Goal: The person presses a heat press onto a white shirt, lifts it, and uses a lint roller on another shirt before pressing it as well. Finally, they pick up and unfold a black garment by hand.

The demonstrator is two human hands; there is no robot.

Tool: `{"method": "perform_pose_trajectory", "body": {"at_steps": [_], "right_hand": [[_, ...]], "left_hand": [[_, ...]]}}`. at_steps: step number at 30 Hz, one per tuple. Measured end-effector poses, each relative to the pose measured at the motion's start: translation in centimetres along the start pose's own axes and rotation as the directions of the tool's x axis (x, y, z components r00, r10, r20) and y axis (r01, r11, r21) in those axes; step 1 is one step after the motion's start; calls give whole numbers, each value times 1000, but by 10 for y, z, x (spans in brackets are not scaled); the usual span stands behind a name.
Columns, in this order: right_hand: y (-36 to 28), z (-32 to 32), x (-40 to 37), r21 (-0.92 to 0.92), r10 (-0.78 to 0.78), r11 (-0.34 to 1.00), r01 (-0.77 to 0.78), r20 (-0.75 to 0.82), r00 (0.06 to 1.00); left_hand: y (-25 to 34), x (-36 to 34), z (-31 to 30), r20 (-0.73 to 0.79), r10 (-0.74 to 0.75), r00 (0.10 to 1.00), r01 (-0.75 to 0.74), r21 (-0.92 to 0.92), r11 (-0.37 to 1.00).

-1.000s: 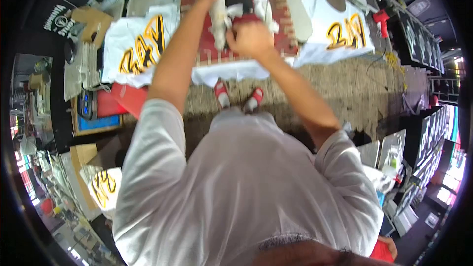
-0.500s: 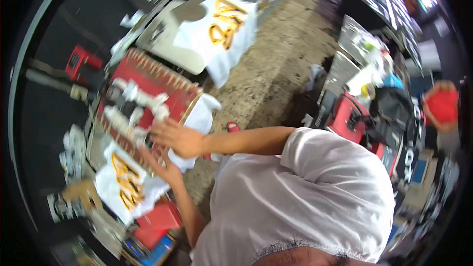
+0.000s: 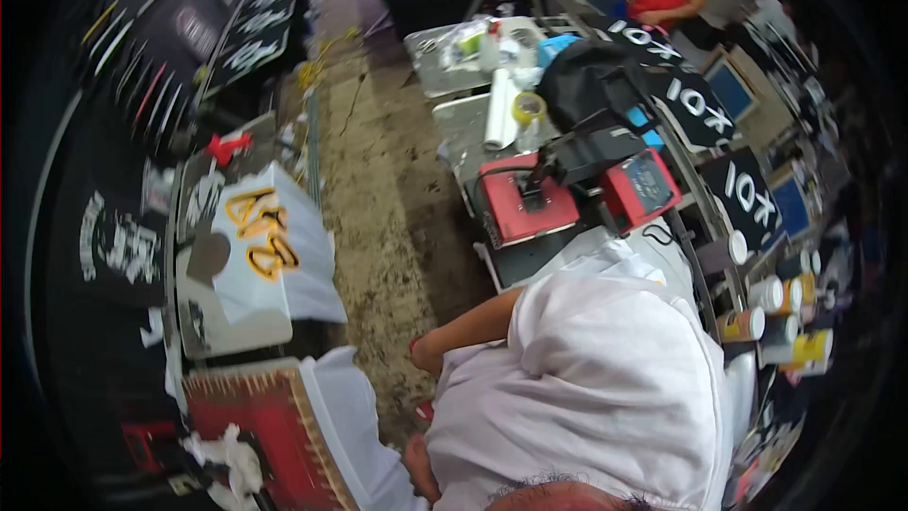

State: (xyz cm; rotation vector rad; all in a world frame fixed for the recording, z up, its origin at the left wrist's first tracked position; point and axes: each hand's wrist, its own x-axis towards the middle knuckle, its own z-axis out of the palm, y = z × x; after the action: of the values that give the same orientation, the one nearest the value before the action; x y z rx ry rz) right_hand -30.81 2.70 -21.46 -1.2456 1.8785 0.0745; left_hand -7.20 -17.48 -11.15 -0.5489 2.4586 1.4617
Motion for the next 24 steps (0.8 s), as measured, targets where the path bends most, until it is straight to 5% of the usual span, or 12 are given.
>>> {"method": "perform_pose_trajectory", "body": {"at_steps": [1,3,6,10,13,15,24], "right_hand": [[8,-17,-32,14,33,999,-33,-21,999],[3,-57,-117,391,178,912,-122,-110,978],[47,-36,-100,495,426,831,-253,-275,862],[74,-31,-115,470,410,857,-211,-375,832],[107,-7,-75,442,425,842,-308,-193,884],[109,5,-69,331,375,904,-270,-310,874],[91,21,-77,458,408,848,-268,-239,881]], "left_hand": [[-3,5,1,-2,-16,1000,16,4,1000],[-3,19,7,-25,-44,999,44,3,999],[-9,26,9,-61,-92,994,92,6,996],[-18,34,8,-109,-146,983,146,-6,989],[-26,36,6,-147,-190,971,187,-30,982],[-33,38,4,-172,-221,960,216,-50,975],[-82,40,-13,-281,-363,888,308,-223,925]]}}
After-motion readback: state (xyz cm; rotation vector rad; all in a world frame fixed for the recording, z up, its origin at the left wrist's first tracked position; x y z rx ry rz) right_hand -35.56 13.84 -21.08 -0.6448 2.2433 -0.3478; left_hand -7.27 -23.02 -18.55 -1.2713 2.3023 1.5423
